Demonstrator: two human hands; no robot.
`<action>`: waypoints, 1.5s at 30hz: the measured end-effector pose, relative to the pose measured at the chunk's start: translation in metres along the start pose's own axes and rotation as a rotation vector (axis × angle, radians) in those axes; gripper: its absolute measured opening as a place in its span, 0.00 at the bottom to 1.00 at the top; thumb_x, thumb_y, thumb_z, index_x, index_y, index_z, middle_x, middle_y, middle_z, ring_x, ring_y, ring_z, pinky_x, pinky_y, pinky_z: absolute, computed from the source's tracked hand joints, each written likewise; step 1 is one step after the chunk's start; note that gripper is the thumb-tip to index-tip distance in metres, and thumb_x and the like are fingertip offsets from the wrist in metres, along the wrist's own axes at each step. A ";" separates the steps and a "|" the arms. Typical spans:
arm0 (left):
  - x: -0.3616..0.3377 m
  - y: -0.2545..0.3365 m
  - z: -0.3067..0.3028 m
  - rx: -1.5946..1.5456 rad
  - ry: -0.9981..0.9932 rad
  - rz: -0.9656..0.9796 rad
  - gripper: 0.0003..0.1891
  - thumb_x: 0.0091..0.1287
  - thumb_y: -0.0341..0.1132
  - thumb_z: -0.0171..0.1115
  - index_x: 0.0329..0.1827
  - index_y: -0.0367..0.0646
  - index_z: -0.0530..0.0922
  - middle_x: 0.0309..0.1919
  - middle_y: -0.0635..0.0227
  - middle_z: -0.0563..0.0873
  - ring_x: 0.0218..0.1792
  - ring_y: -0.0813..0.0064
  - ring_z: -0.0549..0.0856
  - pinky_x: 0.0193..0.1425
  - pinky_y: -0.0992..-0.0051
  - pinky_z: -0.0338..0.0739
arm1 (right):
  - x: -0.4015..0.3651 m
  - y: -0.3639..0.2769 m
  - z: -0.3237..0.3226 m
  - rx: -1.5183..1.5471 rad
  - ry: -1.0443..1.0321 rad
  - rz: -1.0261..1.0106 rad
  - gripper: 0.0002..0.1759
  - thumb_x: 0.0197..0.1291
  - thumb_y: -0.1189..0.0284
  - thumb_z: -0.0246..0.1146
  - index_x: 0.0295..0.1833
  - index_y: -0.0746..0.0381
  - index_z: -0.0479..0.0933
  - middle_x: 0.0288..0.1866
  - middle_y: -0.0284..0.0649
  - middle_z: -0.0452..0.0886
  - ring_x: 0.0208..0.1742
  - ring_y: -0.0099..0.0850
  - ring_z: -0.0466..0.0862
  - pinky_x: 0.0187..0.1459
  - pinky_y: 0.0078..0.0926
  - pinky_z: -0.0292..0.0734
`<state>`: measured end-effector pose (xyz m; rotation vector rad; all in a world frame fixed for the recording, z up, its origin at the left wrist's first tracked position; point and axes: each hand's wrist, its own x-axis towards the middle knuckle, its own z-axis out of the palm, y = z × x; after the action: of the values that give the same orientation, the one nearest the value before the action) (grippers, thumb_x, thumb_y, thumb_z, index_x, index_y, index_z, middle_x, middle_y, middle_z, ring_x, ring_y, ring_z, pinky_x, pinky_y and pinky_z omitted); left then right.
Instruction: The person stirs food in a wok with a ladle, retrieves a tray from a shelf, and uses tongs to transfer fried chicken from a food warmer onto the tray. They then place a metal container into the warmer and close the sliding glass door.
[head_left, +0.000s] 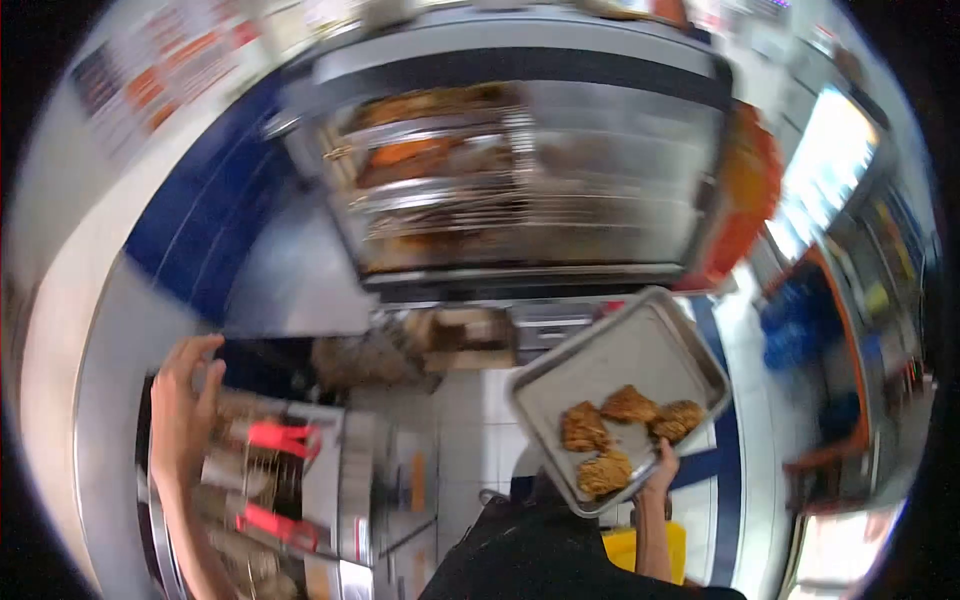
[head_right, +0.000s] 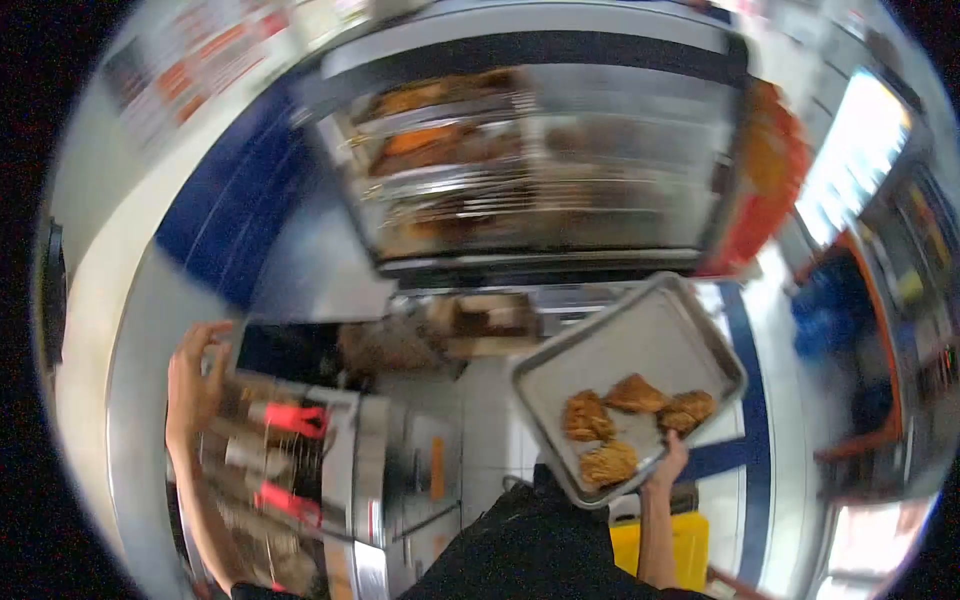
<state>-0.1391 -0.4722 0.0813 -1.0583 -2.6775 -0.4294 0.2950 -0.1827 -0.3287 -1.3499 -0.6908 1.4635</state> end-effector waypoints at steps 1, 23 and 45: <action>0.020 0.031 0.019 -0.073 -0.039 0.194 0.11 0.59 0.29 0.58 0.45 0.39 0.78 0.42 0.57 0.81 0.45 0.56 0.81 0.51 0.65 0.74 | -0.003 -0.005 -0.006 0.029 0.057 0.005 0.23 0.57 0.62 0.61 0.51 0.67 0.71 0.42 0.38 0.76 0.44 0.31 0.76 0.50 0.29 0.70; 0.267 0.486 0.399 0.258 0.233 1.605 0.16 0.62 0.39 0.55 0.48 0.41 0.78 0.51 0.65 0.77 0.60 0.67 0.70 0.65 0.55 0.58 | 0.055 -0.025 -0.026 0.116 0.874 0.169 0.49 0.58 0.52 0.58 0.73 0.66 0.40 0.71 0.50 0.53 0.68 0.43 0.59 0.66 0.38 0.54; 0.289 0.215 0.293 0.353 -0.145 1.012 0.15 0.63 0.44 0.56 0.37 0.40 0.80 0.31 0.60 0.82 0.41 0.64 0.79 0.54 0.59 0.63 | 0.076 -0.066 0.068 0.414 0.753 -0.095 0.29 0.64 0.58 0.48 0.62 0.69 0.66 0.59 0.44 0.70 0.59 0.37 0.71 0.60 0.35 0.65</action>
<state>-0.2264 -0.0389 -0.0607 -2.1073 -1.8271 0.3078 0.2563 -0.0764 -0.2847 -1.3711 0.0382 0.8469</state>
